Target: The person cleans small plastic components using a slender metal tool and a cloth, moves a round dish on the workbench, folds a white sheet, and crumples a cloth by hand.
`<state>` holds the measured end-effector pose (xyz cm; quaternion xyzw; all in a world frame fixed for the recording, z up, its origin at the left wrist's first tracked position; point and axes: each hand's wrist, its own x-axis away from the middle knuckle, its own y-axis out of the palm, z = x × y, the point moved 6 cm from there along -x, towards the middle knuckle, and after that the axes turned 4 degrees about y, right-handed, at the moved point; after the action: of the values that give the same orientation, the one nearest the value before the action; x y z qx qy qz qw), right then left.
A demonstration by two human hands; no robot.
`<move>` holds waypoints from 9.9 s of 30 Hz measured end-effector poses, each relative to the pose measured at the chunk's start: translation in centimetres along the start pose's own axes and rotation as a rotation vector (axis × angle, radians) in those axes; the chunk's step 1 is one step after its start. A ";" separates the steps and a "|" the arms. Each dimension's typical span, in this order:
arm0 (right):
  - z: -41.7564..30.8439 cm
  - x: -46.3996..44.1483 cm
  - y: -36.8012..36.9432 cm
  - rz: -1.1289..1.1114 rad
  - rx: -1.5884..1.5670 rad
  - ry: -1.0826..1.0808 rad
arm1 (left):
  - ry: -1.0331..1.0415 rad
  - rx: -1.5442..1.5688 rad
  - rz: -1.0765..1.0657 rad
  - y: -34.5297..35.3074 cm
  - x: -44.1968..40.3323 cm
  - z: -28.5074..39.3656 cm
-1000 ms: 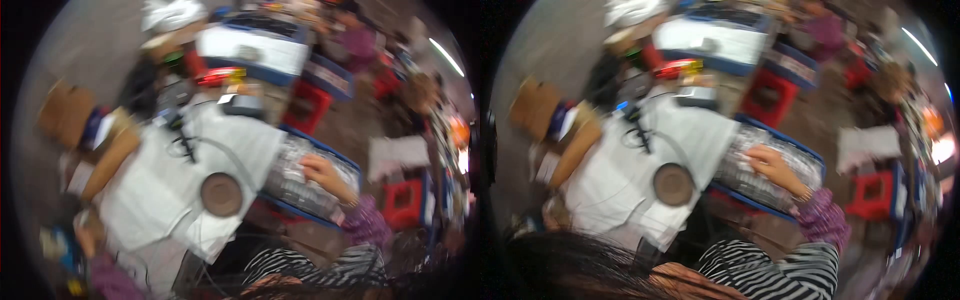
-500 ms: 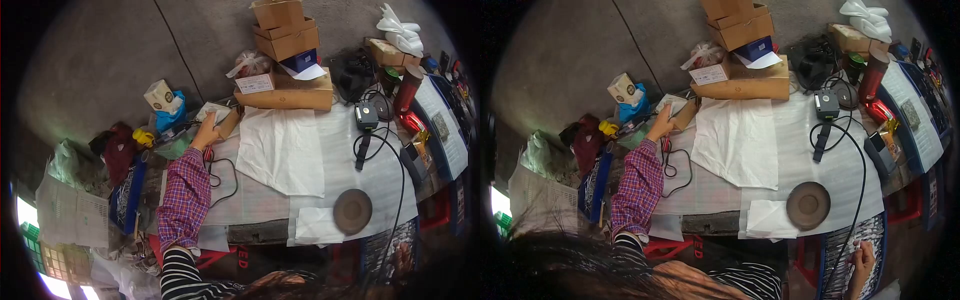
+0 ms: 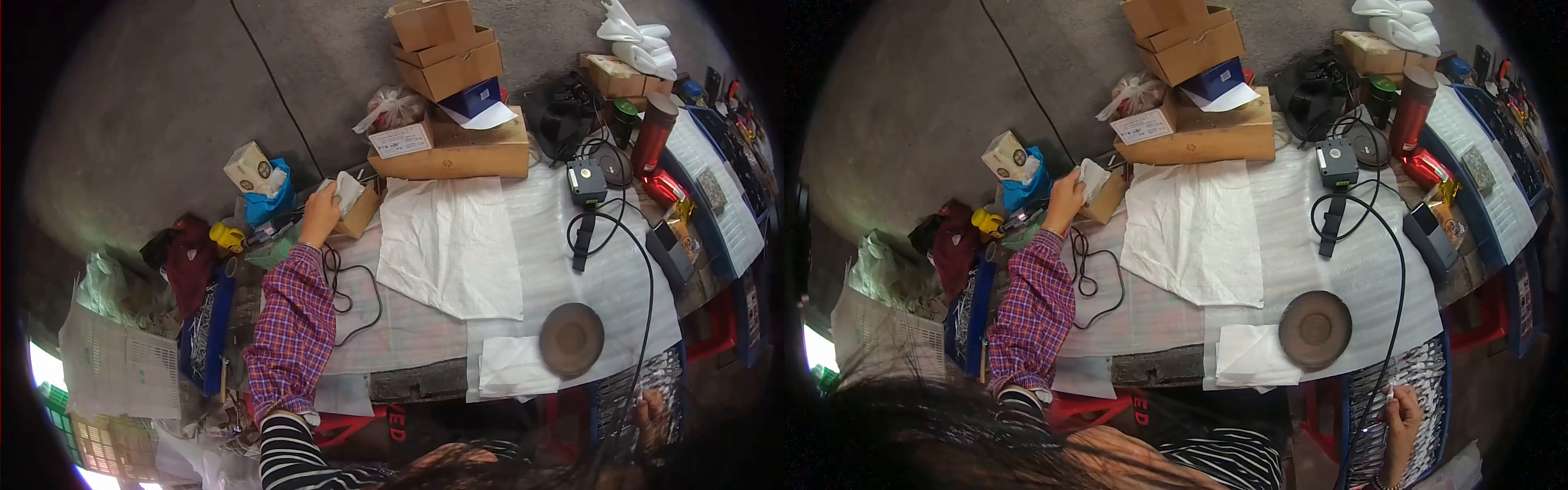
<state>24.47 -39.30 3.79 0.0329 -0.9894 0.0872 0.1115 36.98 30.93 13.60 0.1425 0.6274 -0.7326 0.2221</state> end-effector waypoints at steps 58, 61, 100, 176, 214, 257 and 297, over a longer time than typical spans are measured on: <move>1.0 0.8 -2.9 0.137 -0.110 -0.019 | 0.729 -0.566 -0.387 2.0 4.5 -1.1; 1.4 0.9 -3.2 0.128 -0.143 -0.036 | 0.666 -0.615 -0.366 2.2 3.3 -5.3; 4.8 0.0 -2.2 0.028 -0.010 0.061 | -0.138 0.056 -0.585 0.9 0.1 -1.2; 3.7 1.5 0.5 -0.054 -0.002 0.051 | 0.230 -0.155 -0.084 -4.4 10.3 5.0; 1.6 2.4 0.9 0.012 -0.053 0.082 | 0.420 -0.914 -0.169 2.6 5.9 3.4; 3.2 -10.3 -7.0 0.201 0.721 -0.511 | 0.424 -0.646 -0.095 2.5 3.4 9.1; -3.3 3.5 7.6 -0.124 0.154 -0.322 | 0.342 0.833 -0.532 5.4 19.3 31.8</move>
<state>21.16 -31.43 6.48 0.1155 -0.9810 0.1492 -0.0462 25.31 -3.80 5.08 0.1720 0.3247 -0.9174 -0.1531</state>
